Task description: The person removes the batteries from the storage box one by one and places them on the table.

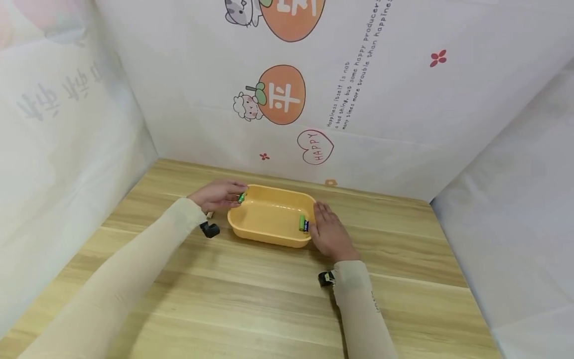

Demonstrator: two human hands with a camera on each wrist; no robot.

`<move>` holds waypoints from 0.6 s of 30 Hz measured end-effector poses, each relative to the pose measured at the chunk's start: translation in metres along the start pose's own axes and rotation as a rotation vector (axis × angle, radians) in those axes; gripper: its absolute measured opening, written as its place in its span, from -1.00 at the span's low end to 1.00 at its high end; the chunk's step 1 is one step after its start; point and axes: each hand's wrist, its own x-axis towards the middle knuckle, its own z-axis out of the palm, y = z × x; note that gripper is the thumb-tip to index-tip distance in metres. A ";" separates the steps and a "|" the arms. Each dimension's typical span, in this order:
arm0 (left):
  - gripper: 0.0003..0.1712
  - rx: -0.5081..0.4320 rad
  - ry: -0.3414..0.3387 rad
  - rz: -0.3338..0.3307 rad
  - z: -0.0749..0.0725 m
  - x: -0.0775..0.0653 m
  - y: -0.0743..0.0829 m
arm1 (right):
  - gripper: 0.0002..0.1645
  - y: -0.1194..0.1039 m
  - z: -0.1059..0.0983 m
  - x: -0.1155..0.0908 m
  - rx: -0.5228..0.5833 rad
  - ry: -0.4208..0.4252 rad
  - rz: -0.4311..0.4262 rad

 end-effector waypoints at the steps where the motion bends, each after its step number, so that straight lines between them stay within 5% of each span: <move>1: -0.48 0.004 0.005 0.002 -0.002 -0.001 0.000 | -0.28 0.000 0.000 0.000 0.001 0.003 0.001; 18: -0.46 0.026 0.019 0.029 -0.037 -0.013 -0.012 | -0.30 -0.003 0.001 0.001 -0.015 0.024 0.006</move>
